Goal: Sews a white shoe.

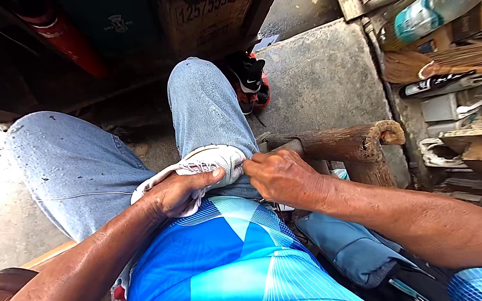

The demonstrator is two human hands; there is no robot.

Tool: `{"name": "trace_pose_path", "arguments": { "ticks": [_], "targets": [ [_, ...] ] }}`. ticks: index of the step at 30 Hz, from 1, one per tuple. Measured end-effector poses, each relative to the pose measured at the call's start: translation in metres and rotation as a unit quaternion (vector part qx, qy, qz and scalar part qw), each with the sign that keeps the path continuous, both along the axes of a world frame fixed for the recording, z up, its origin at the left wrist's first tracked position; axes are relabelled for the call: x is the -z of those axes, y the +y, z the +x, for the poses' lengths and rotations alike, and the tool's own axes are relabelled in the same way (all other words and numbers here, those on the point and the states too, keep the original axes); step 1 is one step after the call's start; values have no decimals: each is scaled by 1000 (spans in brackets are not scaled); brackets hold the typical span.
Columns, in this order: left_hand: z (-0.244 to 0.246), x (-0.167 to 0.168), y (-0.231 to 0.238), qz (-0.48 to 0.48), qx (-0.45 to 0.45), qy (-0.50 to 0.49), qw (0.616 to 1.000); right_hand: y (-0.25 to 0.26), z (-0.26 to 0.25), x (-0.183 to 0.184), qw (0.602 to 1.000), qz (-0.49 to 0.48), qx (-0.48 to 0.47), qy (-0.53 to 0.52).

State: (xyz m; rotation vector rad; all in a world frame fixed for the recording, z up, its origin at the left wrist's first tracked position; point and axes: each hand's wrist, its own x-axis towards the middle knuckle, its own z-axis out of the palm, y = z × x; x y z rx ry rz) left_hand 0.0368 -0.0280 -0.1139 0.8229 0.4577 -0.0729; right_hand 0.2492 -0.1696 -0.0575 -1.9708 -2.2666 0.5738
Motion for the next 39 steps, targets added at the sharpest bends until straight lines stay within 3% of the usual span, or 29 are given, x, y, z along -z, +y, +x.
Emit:
{"name": "trace_pose_path", "arguments": {
  "ticks": [2, 4, 6, 7, 9, 12, 21, 27, 30, 35, 39],
  "targets": [
    [-1, 2, 1, 1, 0, -8, 1000, 0, -1, 2, 1000, 13, -14, -18],
    [-1, 3, 1, -3, -2, -17, 1000, 5, 3, -1, 994, -60, 54, 78],
    [-1, 3, 0, -5, -5, -28, 1000, 14, 9, -4, 959, -161, 141, 186],
    [0, 3, 0, -4, -8, -31, 999, 15, 8, -4, 958, -161, 144, 189],
    [-1, 4, 0, -2, -12, -30, 999, 10, 3, 3, 988, -70, 81, 111],
    [-2, 7, 2, -5, -15, -31, 999, 6, 0, 9, 998, 4, 26, 53],
    [-25, -6, 24, 3, -25, -136, 990, -7, 11, -16, 983, 22, 2, 180],
    [-39, -6, 26, 4, -105, -51, 993, -1, 9, 2, 988, 48, 44, 142],
    [-59, -17, 20, 55, -121, -20, 991, 1, 11, 9, 981, 68, 51, 174],
    [-106, -36, 19, 267, -84, 30, 960, 3, 15, 13, 973, 79, 52, 210],
    [-162, -56, 32, 333, -166, 17, 928, 4, 16, 13, 972, 74, 51, 217]
  ]
}}
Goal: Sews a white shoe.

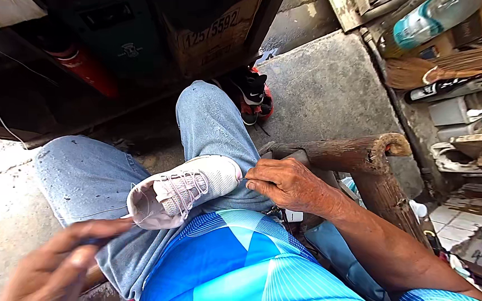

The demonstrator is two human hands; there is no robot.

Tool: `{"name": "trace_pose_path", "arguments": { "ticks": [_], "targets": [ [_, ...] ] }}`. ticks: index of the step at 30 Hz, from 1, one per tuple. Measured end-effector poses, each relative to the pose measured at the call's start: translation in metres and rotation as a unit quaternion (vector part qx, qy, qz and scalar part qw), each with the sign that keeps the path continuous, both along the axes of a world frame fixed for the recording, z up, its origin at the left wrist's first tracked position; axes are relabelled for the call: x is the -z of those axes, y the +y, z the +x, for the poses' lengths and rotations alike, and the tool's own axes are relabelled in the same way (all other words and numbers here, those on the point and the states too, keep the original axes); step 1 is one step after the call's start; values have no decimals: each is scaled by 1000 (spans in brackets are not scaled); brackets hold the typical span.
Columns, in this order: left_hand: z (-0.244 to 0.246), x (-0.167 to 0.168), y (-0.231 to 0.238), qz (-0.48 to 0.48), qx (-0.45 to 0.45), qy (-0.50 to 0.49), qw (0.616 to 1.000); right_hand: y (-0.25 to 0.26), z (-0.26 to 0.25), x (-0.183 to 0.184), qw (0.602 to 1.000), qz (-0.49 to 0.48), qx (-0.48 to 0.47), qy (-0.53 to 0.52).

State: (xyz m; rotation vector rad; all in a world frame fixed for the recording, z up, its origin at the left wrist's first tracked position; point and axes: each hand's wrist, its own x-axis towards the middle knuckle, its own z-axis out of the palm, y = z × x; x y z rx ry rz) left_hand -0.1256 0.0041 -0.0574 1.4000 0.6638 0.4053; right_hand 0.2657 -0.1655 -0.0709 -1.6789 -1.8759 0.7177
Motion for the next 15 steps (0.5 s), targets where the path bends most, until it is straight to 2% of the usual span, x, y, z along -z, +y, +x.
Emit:
{"name": "trace_pose_path", "arguments": {
  "ticks": [4, 5, 7, 9, 10, 11, 14, 15],
  "targets": [
    [-71, 10, 23, 29, -189, 3, 982, -1, 0, 0, 1000, 5, -1, -3],
    [-85, 14, 27, 31, -218, 27, 975, -2, 1, -1, 1000, 5, -1, -3],
    [-103, 23, 31, 95, -248, 151, 952, -2, 1, -1, 1000, 8, 1, -4],
    [-100, 25, 26, 230, -233, 309, 893, -2, 1, 0, 1000, 9, 7, -7],
    [-89, 22, 22, 281, -217, 350, 867, -2, 1, 1, 1000, 9, 10, -7],
    [-72, 16, 17, 318, -199, 346, 860, -3, 2, 3, 1000, 7, 15, -5],
    [-3, 5, -9, 351, -97, 205, 908, -7, 1, 9, 1000, -10, 22, 3],
    [21, 6, -16, 367, -61, 193, 908, -7, 2, 9, 1000, -14, 21, 5]
  ]
}}
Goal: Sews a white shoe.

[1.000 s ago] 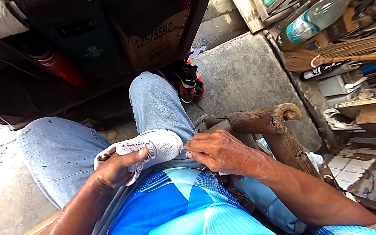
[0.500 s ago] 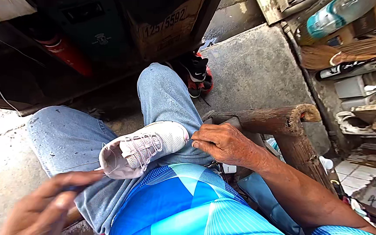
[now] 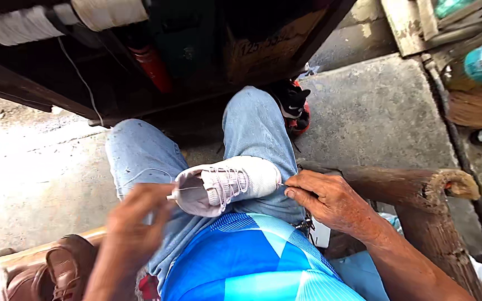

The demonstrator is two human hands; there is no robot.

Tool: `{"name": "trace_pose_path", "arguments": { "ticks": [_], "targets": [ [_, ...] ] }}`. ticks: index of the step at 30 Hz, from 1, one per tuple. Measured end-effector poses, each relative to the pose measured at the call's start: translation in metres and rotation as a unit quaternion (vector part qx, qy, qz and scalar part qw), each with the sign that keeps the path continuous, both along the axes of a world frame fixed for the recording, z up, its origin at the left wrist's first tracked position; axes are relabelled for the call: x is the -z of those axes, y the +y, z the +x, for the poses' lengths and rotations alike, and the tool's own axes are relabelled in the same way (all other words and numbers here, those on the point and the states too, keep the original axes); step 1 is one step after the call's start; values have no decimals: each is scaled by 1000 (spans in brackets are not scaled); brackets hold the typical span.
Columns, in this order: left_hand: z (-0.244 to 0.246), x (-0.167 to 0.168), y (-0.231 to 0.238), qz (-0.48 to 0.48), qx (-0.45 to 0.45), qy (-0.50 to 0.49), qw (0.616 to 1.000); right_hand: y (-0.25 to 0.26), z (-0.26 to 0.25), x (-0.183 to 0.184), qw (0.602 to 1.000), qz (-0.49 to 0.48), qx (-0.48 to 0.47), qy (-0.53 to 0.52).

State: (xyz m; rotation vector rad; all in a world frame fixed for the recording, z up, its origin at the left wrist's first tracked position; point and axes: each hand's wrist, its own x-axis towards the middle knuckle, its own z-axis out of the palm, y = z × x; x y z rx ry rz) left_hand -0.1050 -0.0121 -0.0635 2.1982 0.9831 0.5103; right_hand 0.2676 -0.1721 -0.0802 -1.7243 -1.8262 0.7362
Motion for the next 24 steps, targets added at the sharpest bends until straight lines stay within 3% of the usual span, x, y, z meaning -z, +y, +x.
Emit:
{"name": "trace_pose_path", "arguments": {
  "ticks": [3, 6, 9, 13, 16, 21, 22, 23, 24],
  "targets": [
    [40, 19, -8, 64, 38, 96, 993, 1, 0, 2, 1000, 5, 0, -5],
    [45, 33, -6, 104, 24, 114, 988, 0, 1, 5, 1000, 21, 9, -10],
    [32, 27, -1, 82, 20, 57, 995, 0, 1, 8, 999, 29, 15, -8],
    [6, 0, 8, -61, 55, -127, 989, 2, 4, 10, 999, 34, 11, 0],
    [-2, -16, 6, -212, 88, -266, 936, 3, 5, 14, 999, 37, 9, 8],
    [3, -10, 2, -469, 147, -468, 734, 3, 7, 9, 999, 16, -14, 26],
    [5, -7, 4, -489, 142, -476, 717, 4, 7, 1, 999, -6, -22, 36],
    [8, -4, 5, -492, 125, -464, 726, 5, 7, -7, 998, -30, -27, 47],
    [10, 0, 5, -474, 98, -430, 762, 5, 7, -13, 996, -53, -32, 61]
  ]
}}
